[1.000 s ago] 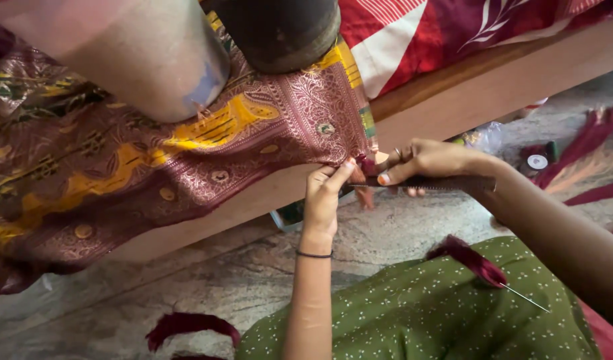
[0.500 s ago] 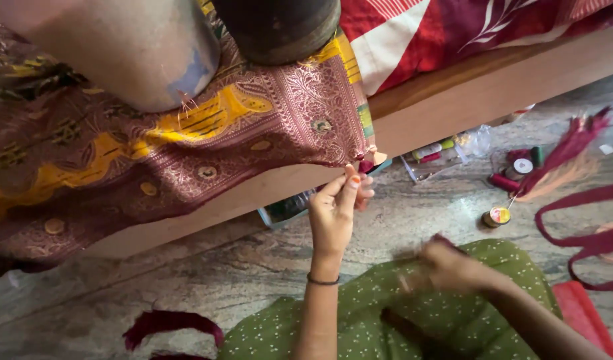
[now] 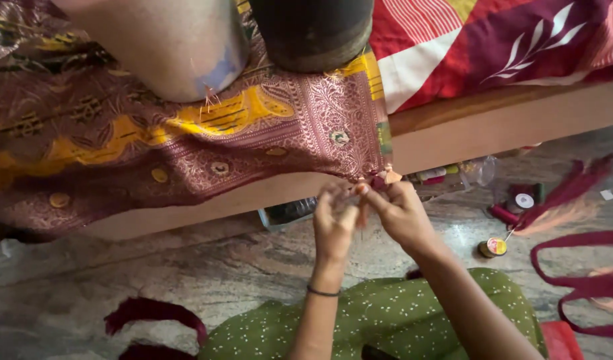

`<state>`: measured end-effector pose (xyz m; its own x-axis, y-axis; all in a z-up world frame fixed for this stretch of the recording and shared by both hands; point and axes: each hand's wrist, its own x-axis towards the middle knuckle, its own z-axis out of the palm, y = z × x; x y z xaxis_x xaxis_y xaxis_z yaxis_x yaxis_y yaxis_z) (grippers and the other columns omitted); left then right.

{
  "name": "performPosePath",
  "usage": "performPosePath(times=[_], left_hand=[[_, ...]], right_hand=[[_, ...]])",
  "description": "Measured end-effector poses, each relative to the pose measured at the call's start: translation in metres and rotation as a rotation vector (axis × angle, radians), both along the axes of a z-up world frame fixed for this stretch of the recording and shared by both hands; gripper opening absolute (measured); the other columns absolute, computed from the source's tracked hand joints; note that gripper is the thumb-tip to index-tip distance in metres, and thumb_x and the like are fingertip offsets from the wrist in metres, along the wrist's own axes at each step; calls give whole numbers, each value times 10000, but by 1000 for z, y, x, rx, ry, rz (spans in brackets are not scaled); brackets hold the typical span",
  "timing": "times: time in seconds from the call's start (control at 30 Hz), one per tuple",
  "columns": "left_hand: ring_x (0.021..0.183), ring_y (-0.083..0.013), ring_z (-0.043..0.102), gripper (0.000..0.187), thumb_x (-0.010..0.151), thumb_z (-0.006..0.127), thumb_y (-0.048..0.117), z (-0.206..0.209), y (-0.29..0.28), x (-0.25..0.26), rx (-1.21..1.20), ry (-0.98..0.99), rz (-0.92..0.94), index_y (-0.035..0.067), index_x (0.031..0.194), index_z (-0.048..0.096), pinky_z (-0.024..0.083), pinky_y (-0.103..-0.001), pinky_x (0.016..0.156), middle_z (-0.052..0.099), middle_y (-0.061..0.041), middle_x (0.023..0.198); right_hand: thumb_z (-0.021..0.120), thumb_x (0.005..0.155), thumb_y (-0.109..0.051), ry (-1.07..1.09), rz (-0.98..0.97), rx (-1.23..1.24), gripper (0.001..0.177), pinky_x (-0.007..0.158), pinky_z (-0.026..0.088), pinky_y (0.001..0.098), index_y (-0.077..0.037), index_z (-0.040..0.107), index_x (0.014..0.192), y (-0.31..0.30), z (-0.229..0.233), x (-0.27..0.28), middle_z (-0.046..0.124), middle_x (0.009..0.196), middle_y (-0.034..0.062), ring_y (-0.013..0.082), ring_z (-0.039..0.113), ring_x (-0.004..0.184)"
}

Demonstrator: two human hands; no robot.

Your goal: The person is attaching silk thread to the edge of a sari and trimming it to create decorative tassels.

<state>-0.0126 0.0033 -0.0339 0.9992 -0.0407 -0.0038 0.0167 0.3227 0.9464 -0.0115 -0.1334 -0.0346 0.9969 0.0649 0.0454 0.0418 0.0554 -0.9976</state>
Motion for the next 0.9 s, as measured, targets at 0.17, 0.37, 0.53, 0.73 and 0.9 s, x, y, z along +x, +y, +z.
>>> performPosePath(times=[0.17,0.37,0.53,0.73,0.9], left_hand=[[986,-94,661,289,908,619,238,10,15,20,-205,-57,-152,7,1046,726,453,-283,977,747,7,982],[849,-118,660,181,958,707,145,-14,15,32,-106,-5,-314,-13,1035,751,523,-269,803,750,-41,937],[755,-203,661,275,983,728,258,-2,3,15,328,-194,8,0,930,810,531,-402,740,715,-107,826],[1390,-394,460,238,988,699,306,-13,-12,-4,853,-584,433,110,1035,826,135,-639,1160,700,-165,1276],[1368,-329,489,274,949,697,299,-4,-11,-11,969,-415,409,78,1083,787,115,-665,1163,721,-110,1277]], right_hand=[[586,1046,-122,-82,-42,80,198,852,517,271,26,715,1078,3,-19,-3,724,964,22,83,642,913],[587,1032,-139,-74,-25,105,224,898,501,245,22,702,1140,0,-28,-4,719,1044,0,63,625,986],[595,1068,-78,22,176,139,144,1005,555,362,19,660,1151,-10,-18,-12,706,751,115,225,678,700],[578,947,-56,238,-34,591,159,902,476,312,-1,640,1083,12,43,-6,760,960,7,106,676,938],[655,1033,-131,62,-141,125,194,766,466,303,52,719,1017,12,6,1,709,912,36,112,587,852]])
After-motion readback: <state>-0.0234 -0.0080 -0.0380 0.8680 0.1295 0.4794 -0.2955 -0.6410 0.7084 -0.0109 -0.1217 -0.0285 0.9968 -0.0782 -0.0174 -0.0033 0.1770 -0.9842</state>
